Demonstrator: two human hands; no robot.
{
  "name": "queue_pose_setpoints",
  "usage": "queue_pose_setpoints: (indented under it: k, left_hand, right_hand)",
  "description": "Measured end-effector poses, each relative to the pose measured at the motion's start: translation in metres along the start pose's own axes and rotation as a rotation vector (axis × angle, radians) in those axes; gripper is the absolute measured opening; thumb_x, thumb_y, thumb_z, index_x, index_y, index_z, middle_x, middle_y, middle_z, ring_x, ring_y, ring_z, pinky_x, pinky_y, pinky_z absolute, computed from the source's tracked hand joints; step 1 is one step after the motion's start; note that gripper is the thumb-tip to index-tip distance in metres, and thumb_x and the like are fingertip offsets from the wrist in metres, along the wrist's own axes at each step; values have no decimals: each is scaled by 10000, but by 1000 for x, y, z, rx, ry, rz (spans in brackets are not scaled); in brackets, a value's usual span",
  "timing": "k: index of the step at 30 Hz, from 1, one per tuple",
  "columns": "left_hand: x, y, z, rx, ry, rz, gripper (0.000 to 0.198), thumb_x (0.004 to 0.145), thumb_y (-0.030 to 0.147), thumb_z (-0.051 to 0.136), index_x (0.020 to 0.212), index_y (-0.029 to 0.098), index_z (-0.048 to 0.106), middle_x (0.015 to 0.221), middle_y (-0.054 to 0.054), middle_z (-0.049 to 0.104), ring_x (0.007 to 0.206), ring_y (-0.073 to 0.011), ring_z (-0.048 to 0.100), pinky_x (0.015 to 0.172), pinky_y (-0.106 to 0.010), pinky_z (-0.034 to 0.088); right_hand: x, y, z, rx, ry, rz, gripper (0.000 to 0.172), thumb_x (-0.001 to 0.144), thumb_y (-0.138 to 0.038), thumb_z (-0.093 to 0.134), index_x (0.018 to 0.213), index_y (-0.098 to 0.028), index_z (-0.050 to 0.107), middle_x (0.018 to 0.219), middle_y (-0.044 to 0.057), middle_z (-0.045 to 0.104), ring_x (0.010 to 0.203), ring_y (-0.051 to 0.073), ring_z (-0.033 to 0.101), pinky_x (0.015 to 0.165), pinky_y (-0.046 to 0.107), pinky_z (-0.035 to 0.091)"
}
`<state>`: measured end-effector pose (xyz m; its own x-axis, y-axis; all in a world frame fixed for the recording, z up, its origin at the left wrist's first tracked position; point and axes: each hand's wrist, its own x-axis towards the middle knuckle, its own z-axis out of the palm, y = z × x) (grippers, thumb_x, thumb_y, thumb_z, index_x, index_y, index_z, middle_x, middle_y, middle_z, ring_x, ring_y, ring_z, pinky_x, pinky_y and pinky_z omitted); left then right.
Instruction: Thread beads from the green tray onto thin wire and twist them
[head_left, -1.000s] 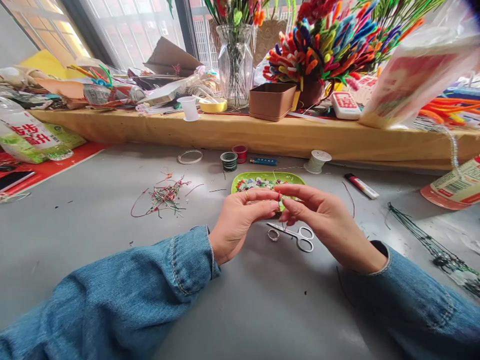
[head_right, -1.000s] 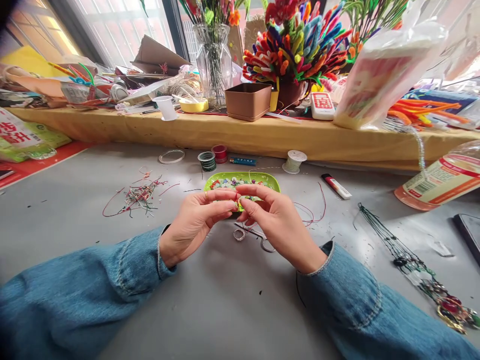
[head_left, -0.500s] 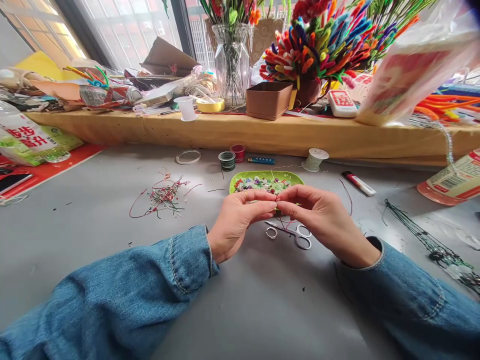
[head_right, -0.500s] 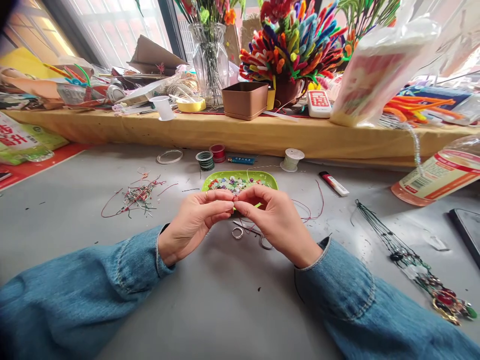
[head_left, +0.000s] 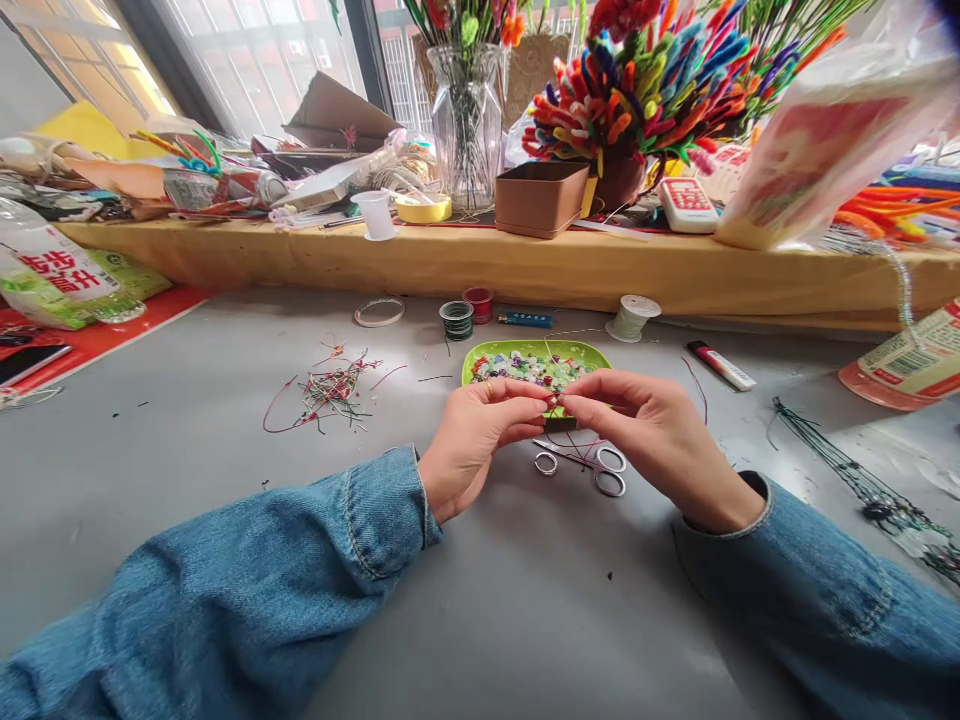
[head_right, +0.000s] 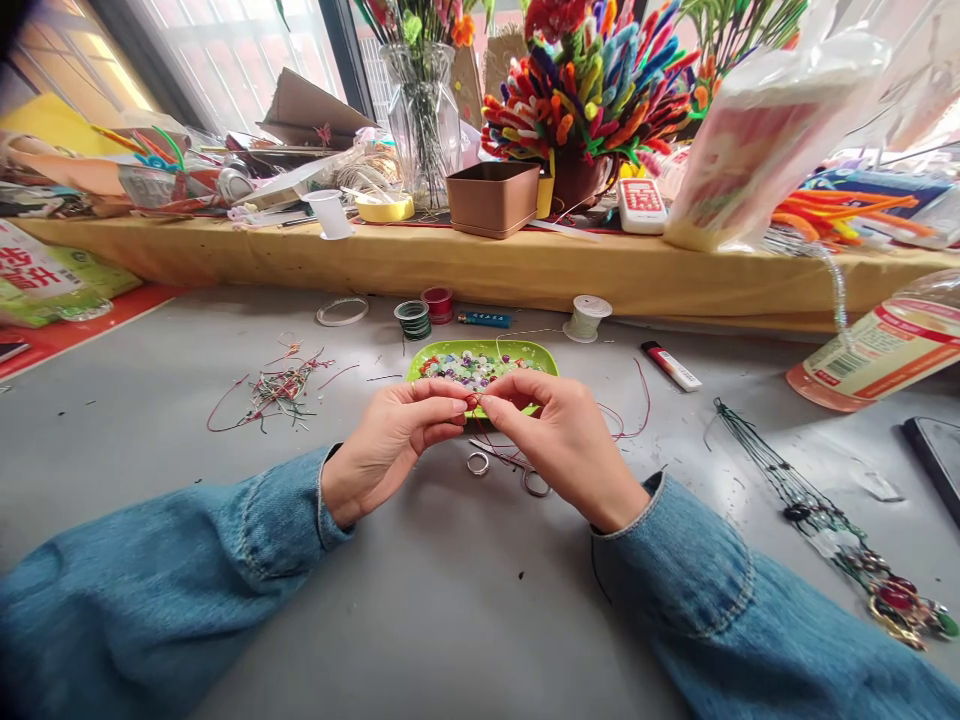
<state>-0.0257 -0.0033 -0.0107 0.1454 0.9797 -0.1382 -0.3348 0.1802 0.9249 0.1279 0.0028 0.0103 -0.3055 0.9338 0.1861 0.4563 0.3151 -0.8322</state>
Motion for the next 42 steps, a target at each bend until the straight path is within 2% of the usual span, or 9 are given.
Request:
queue_pose_setpoints:
  k: [3, 7, 11, 13, 16, 18, 23, 31, 42]
  left_hand:
    - [0, 0, 0, 22, 2, -1, 112, 625, 134, 598, 734, 114, 612, 774, -25, 586, 706, -94, 543, 684, -226, 433]
    - [-1, 1, 1, 36, -3, 12, 145, 623, 151, 612, 762, 119, 586, 776, -20, 580, 693, -85, 539, 666, -219, 433]
    - [-2, 2, 2, 42, -34, 43, 135, 628, 161, 613, 744, 116, 558, 739, -19, 581, 692, -93, 551, 683, -235, 435]
    - [-3, 2, 2, 51, -37, 55, 124, 631, 157, 608, 733, 116, 550, 720, -11, 570, 677, -92, 552, 688, -242, 437]
    - [-2, 1, 2, 75, 4, 64, 118, 625, 150, 606, 725, 119, 550, 731, 3, 542, 650, -74, 532, 656, -225, 438]
    - [-2, 1, 1, 84, 10, 68, 114, 625, 148, 603, 721, 118, 551, 749, 5, 531, 660, -72, 527, 645, -214, 436]
    - [-2, 2, 2, 86, -9, 35, 103, 634, 140, 592, 723, 119, 545, 745, 0, 535, 702, -84, 535, 633, -194, 432]
    - [-3, 3, 2, 54, -44, 6, 104, 630, 135, 596, 726, 122, 559, 747, 4, 532, 681, -65, 510, 644, -192, 430]
    - [-4, 3, 2, 48, -85, -23, 141, 632, 133, 597, 770, 127, 569, 741, -1, 548, 677, -61, 512, 642, -185, 426]
  right_hand:
    - [0, 1, 0, -11, -18, -4, 177, 757, -314, 482, 764, -179, 596, 752, 16, 603, 688, 136, 535, 613, 242, 419]
    - [1, -1, -1, 69, -72, 66, 171, 745, -318, 496, 818, -189, 583, 779, 14, 603, 674, 130, 540, 563, 228, 423]
    - [3, -3, -3, 273, -247, 202, 214, 758, -319, 481, 915, -191, 551, 736, 15, 598, 631, 116, 549, 529, 213, 423]
    - [3, -1, -3, 309, -300, 239, 223, 747, -344, 498, 880, -177, 564, 683, 11, 585, 592, 103, 527, 522, 209, 407]
    - [3, 3, -5, 297, -303, 256, 213, 718, -358, 533, 748, -155, 587, 636, 3, 559, 558, 88, 476, 520, 208, 378]
    - [3, 5, -6, 269, -280, 250, 205, 713, -354, 539, 697, -155, 588, 629, -2, 553, 564, 88, 462, 521, 207, 365]
    - [4, 2, -9, 224, -115, 172, 205, 701, -373, 554, 714, -172, 590, 695, -10, 552, 597, 83, 445, 515, 191, 349]
    - [3, 1, -8, 207, -60, 96, 177, 743, -346, 520, 740, -172, 551, 698, -15, 513, 584, 71, 404, 503, 185, 340]
    - [4, 3, -12, 254, 123, 34, 115, 749, -278, 529, 720, -168, 546, 626, -25, 484, 538, 60, 400, 480, 194, 333]
